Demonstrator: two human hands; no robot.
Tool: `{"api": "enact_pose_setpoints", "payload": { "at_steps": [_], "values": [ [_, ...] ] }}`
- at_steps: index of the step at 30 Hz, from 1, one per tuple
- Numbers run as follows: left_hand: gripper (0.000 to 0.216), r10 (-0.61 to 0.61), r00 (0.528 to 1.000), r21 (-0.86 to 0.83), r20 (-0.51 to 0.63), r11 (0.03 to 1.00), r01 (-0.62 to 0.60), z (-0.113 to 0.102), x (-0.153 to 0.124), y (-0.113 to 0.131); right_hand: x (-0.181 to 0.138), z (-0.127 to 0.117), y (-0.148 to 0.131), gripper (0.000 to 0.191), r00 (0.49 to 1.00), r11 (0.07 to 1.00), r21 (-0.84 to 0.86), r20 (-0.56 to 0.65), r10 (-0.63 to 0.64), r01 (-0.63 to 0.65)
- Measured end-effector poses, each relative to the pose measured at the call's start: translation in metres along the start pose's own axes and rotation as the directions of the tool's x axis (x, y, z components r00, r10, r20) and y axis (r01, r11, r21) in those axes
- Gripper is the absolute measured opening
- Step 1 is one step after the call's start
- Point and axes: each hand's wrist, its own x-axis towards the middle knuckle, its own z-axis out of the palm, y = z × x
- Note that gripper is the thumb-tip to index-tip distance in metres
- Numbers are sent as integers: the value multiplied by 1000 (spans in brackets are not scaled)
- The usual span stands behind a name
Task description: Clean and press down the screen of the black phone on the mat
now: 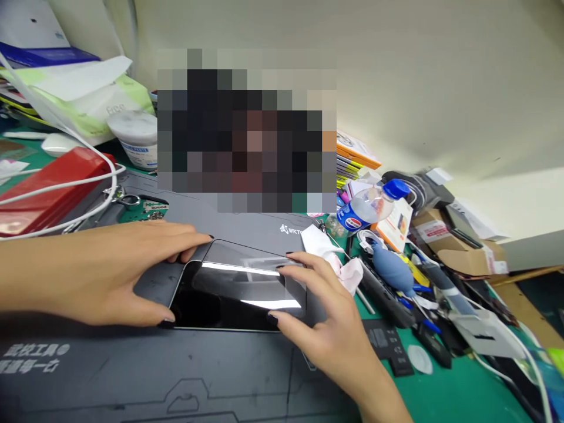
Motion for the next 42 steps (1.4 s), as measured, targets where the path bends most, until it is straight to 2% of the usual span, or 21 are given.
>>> {"api": "enact_pose_setpoints", "payload": {
  "at_steps": [2,5,8,12,19,27,42],
  "values": [
    [68,-52,998,-4,23,999,52,-2,0,6,0,6,-6,33,999,999,8,-3,-35,35],
    [89,-35,999,23,-2,999,35,-1,-1,9,4,15,-15,33,988,987,-27,0,-156,156],
    [79,11,1000,60,-25,998,-10,2,-3,5,7,21,-22,32,962,959,-82,32,-270,271],
    [66,36,999,53,-37,998,-34,3,-2,1,7,22,-24,29,936,927,-137,83,-341,350],
    [52,69,997,110,-40,992,-64,5,0,3,8,16,-24,25,928,921,-123,110,-357,369],
    [50,107,992,79,-66,992,-102,8,0,-1,9,5,-21,21,918,905,-162,138,-373,392],
    [51,87,996,71,19,994,-88,-1,3,-2,9,9,-22,17,889,889,-93,149,-433,449]
  ]
}}
